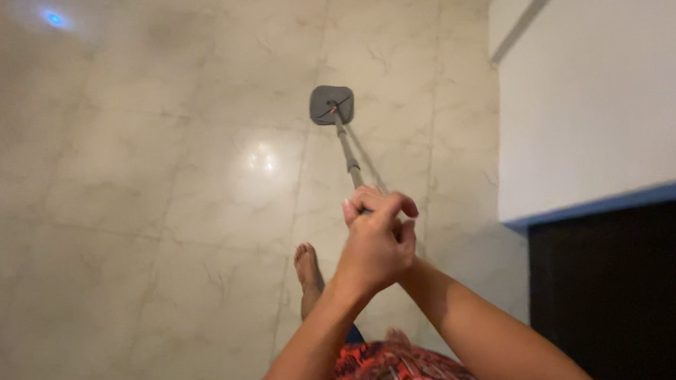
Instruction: The person mops the tiled floor using a mop, moving the tool across the floor while walking backward.
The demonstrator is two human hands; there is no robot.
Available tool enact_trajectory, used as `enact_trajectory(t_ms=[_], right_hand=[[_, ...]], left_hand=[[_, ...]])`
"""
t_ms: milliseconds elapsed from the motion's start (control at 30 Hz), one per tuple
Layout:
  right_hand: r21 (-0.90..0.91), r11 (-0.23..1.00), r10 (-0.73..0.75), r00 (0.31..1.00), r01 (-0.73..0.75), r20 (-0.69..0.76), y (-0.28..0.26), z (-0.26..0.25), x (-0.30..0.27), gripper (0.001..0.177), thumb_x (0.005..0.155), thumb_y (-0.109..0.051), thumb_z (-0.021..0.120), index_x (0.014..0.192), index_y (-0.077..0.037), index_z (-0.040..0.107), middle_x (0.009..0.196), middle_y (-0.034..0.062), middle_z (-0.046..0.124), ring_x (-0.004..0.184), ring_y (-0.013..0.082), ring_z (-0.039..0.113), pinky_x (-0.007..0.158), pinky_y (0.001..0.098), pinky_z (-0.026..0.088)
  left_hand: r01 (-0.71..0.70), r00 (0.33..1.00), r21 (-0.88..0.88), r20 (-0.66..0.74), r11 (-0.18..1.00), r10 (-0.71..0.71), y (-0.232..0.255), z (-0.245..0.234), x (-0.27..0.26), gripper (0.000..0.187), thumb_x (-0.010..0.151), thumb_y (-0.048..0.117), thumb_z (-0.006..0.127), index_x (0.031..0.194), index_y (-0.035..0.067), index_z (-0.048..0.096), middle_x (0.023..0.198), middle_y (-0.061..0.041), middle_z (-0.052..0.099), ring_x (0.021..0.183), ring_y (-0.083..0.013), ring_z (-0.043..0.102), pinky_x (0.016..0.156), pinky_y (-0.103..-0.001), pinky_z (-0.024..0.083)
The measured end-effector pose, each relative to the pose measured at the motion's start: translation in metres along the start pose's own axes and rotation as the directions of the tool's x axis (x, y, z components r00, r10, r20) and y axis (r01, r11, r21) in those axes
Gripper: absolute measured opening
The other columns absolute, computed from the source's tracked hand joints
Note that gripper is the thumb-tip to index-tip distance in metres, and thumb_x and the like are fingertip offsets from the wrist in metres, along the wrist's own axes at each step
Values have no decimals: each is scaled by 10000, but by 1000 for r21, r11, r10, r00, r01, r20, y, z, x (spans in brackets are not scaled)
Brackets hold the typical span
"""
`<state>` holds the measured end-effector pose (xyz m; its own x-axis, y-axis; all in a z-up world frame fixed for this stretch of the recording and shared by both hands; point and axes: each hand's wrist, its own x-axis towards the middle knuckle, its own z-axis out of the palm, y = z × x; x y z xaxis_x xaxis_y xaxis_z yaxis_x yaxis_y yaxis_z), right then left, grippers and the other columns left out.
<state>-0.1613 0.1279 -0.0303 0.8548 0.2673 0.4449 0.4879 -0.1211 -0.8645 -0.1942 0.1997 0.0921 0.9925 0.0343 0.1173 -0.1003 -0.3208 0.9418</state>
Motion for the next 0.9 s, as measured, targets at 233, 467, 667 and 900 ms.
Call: enact_trajectory(t_ms=[233,467,667,900], right_hand=[[-28,998,-49,989,53,142,85,67,113,475,794,-152,910,807,-45,448,763,28,482,812,214,526,978,403,495],[-92,995,-10,968,34,251,152,139,222,475,799,-150,907,810,-45,445,764,29,479,809,213,523,980,403,494],[-109,994,47,966,-20,256,139,169,226,475,803,-149,905,813,-44,442,765,29,477,807,213,520,981,403,492],[-96,995,31,994,-21,107,67,199,176,475,807,-147,902,817,-43,439,766,29,474,804,212,517,982,403,491]], left_hand=[[-101,994,-9,32,995,101,-127,-46,104,166,837,-62,642,964,23,576,818,-156,694,764,-307,728,694,-384,560],[-176,977,24,122,984,172,-202,-117,208,179,846,-76,619,975,37,570,847,-161,696,800,-326,731,698,-411,556],[-116,979,54,172,992,106,-213,-147,210,174,862,-35,627,1004,53,576,772,-144,716,735,-328,728,705,-424,550],[-67,983,20,172,998,63,-175,-186,147,166,838,-16,646,988,37,602,796,-149,700,778,-323,720,714,-410,555]])
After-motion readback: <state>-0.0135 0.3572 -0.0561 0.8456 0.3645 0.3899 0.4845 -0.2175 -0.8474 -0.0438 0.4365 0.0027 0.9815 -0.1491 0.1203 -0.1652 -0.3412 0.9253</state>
